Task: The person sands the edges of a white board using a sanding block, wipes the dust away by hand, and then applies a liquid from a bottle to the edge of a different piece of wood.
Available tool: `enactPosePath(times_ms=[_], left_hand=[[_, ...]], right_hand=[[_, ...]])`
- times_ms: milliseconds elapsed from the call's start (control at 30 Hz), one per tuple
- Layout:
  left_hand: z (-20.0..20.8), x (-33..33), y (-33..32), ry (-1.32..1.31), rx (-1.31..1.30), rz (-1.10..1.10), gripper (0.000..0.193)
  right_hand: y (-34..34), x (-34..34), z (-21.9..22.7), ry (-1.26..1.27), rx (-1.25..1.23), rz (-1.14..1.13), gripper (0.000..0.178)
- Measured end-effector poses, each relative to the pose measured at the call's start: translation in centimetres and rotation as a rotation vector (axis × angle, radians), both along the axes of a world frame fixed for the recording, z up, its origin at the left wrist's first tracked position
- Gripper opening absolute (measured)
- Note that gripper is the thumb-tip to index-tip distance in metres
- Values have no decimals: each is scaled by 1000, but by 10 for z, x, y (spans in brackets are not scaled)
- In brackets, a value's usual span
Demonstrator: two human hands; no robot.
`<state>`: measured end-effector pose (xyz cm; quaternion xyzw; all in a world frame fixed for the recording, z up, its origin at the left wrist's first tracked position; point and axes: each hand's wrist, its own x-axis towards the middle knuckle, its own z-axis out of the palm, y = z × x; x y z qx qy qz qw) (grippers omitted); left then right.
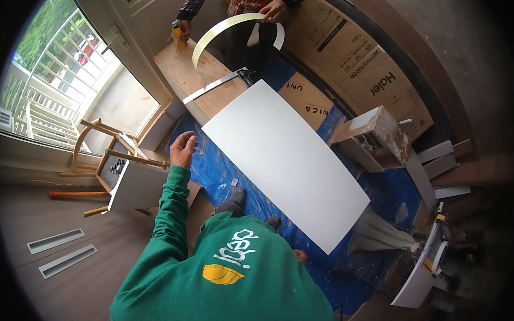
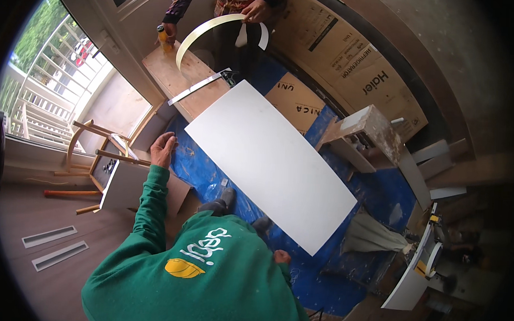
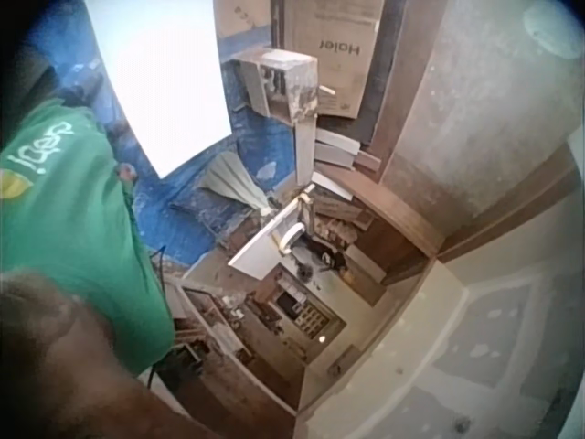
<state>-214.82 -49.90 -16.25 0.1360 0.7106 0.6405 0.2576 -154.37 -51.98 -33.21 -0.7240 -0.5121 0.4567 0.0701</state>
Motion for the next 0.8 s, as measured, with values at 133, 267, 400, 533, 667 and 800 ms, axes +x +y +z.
enactPosePath(times_ms=[133,267,400,533,667,800], left_hand=[[20,-38,16,144,101,80,27],[22,-70,28,116,98,107,29],[39,-98,27,271,-8,189,36],[23,-139,55,323,6,164,47],[28,-202,75,371,-155,287,92],[-18,-289,113,517,-421,416,129]], right_hand=[[2,-19,42,78,-42,-90,26],[4,-19,44,70,-29,-86,26],[-10,-22,40,97,-73,-79,28],[-11,10,0,13,-82,9,31],[1,-4,41,-32,-181,16,32],[1,-23,43,92,-264,-105,32]])
